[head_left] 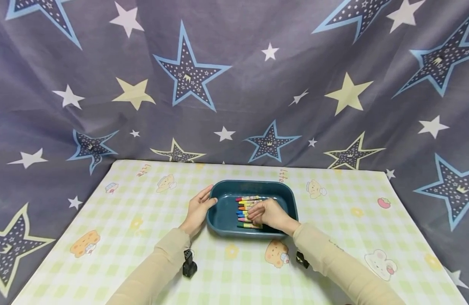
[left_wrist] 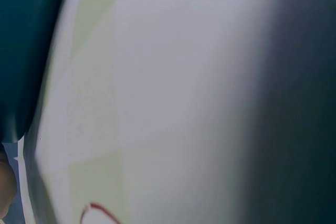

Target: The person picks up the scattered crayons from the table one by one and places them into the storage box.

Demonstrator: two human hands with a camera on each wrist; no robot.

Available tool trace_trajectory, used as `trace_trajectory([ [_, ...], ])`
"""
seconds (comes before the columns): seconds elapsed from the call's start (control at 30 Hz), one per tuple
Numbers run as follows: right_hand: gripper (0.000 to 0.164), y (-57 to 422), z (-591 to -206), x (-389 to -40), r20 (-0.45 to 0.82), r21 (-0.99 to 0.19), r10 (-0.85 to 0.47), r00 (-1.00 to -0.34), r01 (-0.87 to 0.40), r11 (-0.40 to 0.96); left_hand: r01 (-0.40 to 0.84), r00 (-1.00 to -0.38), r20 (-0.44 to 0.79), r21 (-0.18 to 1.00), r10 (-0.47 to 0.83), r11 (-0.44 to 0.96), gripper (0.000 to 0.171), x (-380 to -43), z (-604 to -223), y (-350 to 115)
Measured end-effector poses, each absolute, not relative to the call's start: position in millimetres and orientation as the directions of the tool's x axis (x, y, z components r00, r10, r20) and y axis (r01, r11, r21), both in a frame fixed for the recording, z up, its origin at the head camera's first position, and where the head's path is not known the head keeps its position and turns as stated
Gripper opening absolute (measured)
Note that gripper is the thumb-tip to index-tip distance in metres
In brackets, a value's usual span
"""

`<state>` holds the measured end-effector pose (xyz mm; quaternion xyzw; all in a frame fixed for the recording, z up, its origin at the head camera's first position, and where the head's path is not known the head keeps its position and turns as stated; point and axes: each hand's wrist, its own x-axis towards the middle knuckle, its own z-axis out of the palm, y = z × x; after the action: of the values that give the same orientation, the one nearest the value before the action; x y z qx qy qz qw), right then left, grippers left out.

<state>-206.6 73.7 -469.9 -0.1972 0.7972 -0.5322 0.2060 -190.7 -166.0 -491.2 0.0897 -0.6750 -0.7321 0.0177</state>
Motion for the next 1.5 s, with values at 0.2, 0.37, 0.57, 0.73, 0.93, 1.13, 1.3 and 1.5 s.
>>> trace_trajectory([
  [0.2,0.022,76,-468,-206,-0.124,-0.942,-0.558,-0.821,-0.080,0.327,-0.093,-0.987,-0.104,0.991,-0.124,-0.093,0.054,-188,-489,-166],
  [0.37,0.022,79,-445,-197,-0.053,-0.921,-0.578,-0.814,-0.184,0.344,-0.097,-0.986,-0.107,0.991,-0.126,-0.088,0.054,-187,-489,-166],
  [0.57,0.025,92,-423,-186,0.006,-0.924,-0.518,-0.855,-0.203,0.324,-0.094,-0.987,-0.103,0.993,-0.126,-0.074,0.053,-189,-492,-167],
  [0.73,0.027,124,-432,-186,0.053,-0.939,-0.412,-0.909,-0.186,0.288,-0.102,-0.986,-0.109,0.993,-0.123,-0.067,0.053,-190,-490,-164],
  [0.93,0.035,175,-440,-177,0.077,-0.946,-0.308,-0.948,-0.167,0.278,-0.091,-0.986,-0.098,0.994,-0.132,-0.059,0.053,-191,-488,-165],
  [1.13,0.031,217,-458,-170,0.035,-0.901,-0.313,-0.949,-0.165,0.400,-0.096,-0.983,-0.100,0.995,-0.157,-0.031,0.052,-188,-487,-167],
  [1.3,0.035,233,-477,-168,-0.034,-0.875,-0.360,-0.932,-0.146,0.462,-0.087,-0.984,-0.092,0.996,-0.153,-0.035,0.053,-189,-487,-168],
  [1.5,0.039,235,-494,-160,-0.031,-0.813,-0.372,-0.928,-0.193,0.549,-0.098,-0.983,-0.105,0.994,-0.149,-0.051,0.054,-190,-487,-167],
])
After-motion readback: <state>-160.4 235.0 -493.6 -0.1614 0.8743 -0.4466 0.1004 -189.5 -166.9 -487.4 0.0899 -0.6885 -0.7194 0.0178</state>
